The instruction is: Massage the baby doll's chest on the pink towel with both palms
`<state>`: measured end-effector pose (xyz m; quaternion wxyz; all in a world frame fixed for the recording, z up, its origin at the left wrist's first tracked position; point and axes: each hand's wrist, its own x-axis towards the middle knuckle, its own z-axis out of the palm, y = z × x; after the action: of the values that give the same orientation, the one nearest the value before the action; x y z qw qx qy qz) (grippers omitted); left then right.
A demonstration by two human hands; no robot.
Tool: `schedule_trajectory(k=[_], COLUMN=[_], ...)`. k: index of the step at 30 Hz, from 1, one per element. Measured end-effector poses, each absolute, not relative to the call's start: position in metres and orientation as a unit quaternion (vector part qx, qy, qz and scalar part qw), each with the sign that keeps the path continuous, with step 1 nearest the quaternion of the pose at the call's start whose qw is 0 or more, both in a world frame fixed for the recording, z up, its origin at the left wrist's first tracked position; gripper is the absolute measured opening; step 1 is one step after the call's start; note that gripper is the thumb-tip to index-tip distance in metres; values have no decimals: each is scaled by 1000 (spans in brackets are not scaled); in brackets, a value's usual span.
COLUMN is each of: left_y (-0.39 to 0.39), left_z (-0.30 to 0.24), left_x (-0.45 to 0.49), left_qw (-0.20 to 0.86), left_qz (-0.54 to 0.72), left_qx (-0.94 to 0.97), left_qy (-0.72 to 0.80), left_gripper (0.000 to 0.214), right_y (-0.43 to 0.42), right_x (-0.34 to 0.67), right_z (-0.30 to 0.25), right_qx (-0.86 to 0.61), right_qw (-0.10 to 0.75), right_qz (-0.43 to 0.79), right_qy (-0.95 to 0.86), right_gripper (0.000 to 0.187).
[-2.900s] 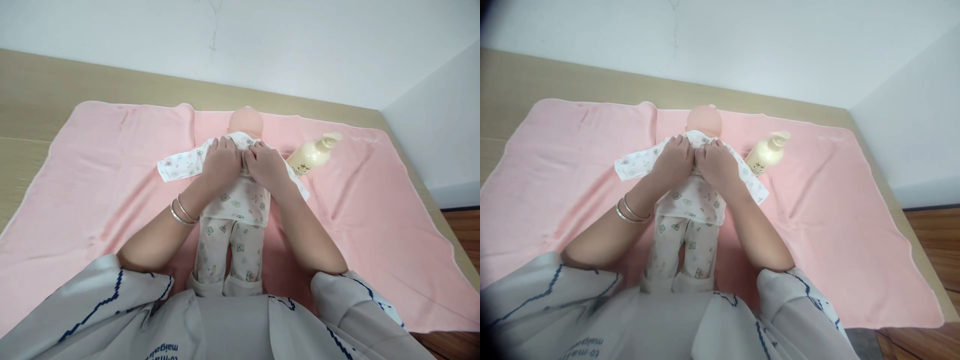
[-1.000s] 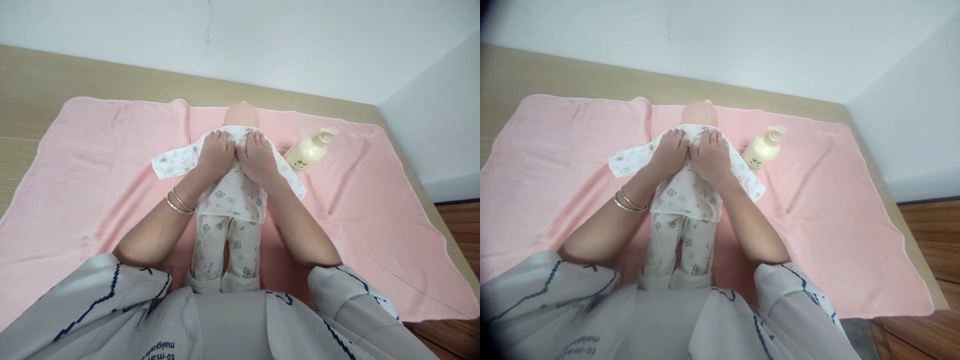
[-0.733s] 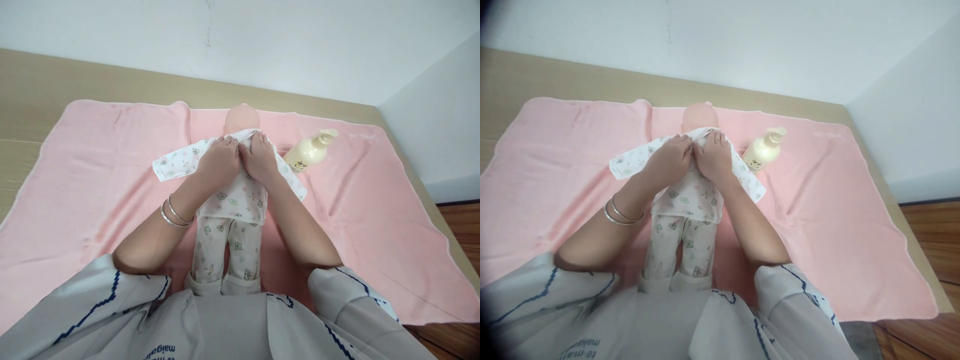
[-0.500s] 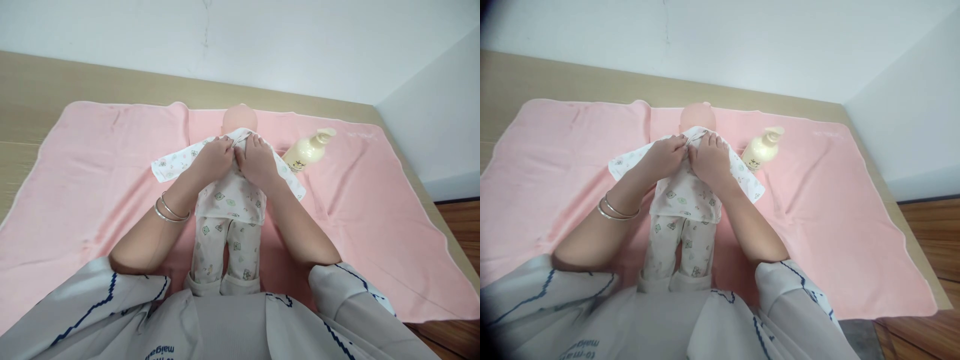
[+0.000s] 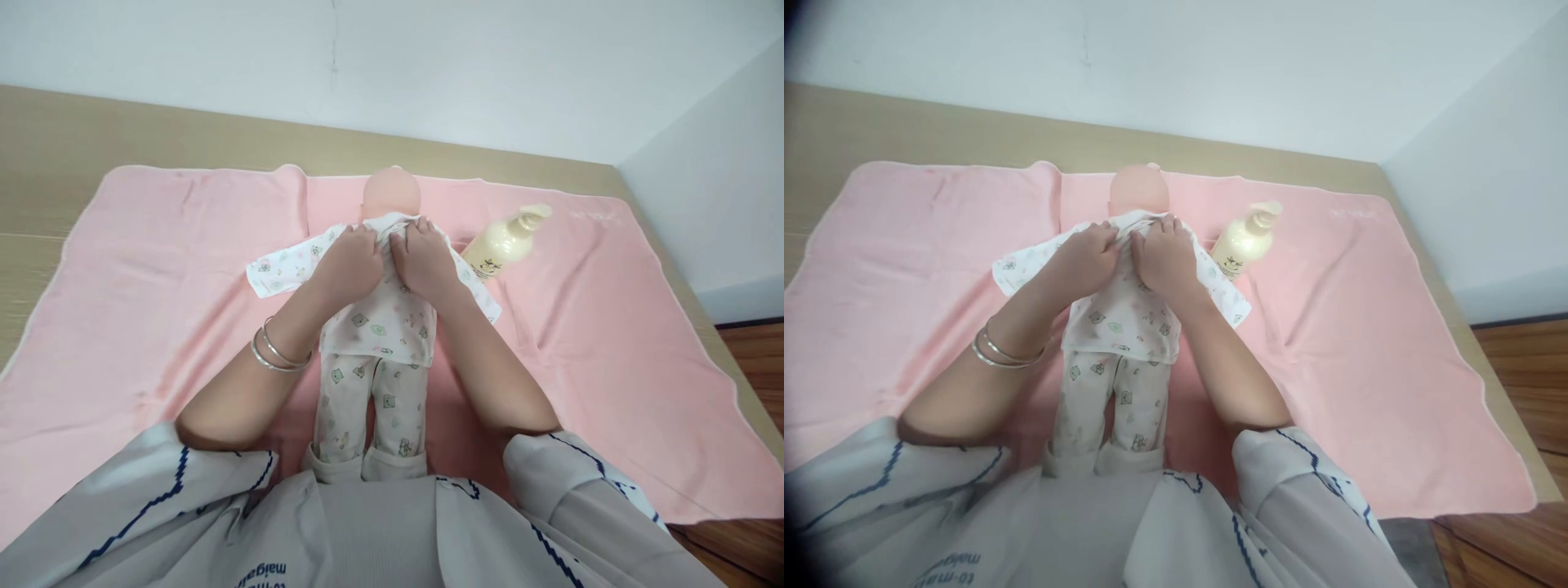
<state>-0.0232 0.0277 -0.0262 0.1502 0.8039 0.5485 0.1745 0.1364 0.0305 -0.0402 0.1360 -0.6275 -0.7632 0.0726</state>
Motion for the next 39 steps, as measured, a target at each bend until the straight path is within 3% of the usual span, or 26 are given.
schedule_trajectory(k=[5,15,21,27,34,39], left_y=[28,57,39,19,53,64], left_z=[-15,-76,-63,-32,-48,-63], left_x=[-25,-20,-8,-6,-22,-23], left_qw=[241,61,103,146,157,132], left_qz=[192,196,238,214,195,202], left_qx=[771,841,765,803,799,784], left_qy=[557,502,589,537,547,572], left_gripper=[31,33,47,42,35,37], right_y=[25,-6,26,35,13,-17], right_x=[134,114,133,143,129,113], right_z=[-34,-6,-25,-42,-12,6], right_qx=[-658,-642,-671,-643,-654,-633], right_qw=[105,74,78,119,40,14], right_qz=[69,97,144,119,120,85], right_qy=[-743,-757,-723,-748,-746,-769], right_gripper=[60,55,71,72,72,61])
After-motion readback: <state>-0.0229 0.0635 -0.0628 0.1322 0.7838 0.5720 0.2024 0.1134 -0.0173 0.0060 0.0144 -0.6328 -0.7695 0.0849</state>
